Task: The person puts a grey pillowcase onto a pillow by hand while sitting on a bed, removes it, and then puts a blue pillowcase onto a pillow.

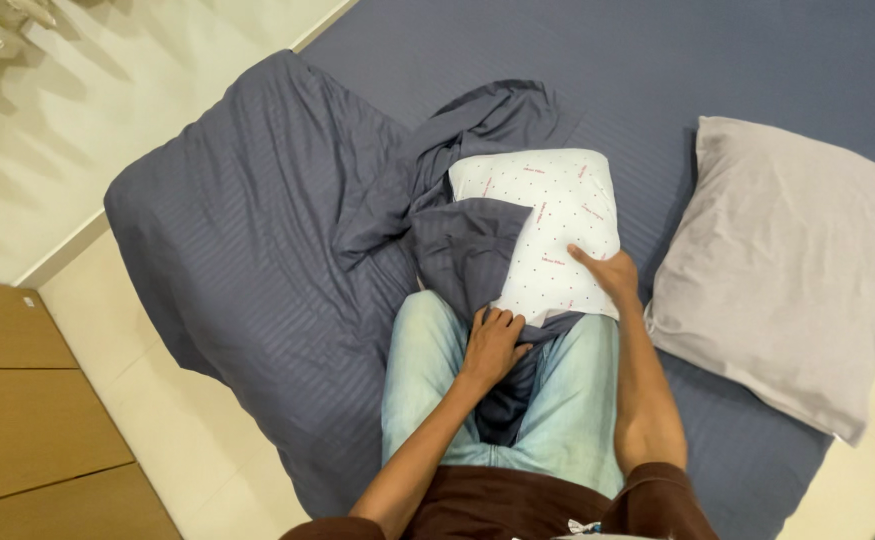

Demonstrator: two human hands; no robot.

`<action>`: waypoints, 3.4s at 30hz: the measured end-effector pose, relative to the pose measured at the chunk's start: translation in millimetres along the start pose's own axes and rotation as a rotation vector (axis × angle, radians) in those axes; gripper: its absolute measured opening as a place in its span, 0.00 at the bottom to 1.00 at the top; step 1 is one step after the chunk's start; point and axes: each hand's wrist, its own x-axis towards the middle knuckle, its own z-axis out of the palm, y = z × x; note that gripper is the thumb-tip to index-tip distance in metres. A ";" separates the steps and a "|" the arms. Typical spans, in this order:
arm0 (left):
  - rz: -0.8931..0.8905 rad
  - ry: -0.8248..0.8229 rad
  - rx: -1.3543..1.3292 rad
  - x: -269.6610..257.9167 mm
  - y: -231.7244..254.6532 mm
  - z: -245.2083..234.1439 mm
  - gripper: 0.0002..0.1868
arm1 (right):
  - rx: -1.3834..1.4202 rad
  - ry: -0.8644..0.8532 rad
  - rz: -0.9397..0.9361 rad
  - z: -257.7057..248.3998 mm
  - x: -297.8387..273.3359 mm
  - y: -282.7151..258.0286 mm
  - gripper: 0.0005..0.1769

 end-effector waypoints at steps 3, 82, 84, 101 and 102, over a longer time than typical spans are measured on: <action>0.057 0.012 -0.041 -11.2 -10.6 4.8 0.22 | -0.089 0.011 0.079 -14.9 -12.7 -16.5 0.49; -0.184 -0.094 0.265 -137.9 45.3 -188.3 0.39 | -0.886 0.266 -0.443 -79.0 -342.9 -7.8 0.45; -0.426 -0.100 0.134 -138.7 30.0 -198.3 0.42 | -0.571 0.262 -0.253 -105.8 -336.5 11.9 0.43; -0.744 0.222 -1.197 -83.4 -77.5 -210.4 0.35 | 0.255 0.098 -0.012 -125.5 -168.0 2.1 0.48; -0.637 0.284 -1.212 -86.9 -80.1 -221.1 0.33 | 0.354 0.187 -0.122 -128.1 -173.6 -6.1 0.42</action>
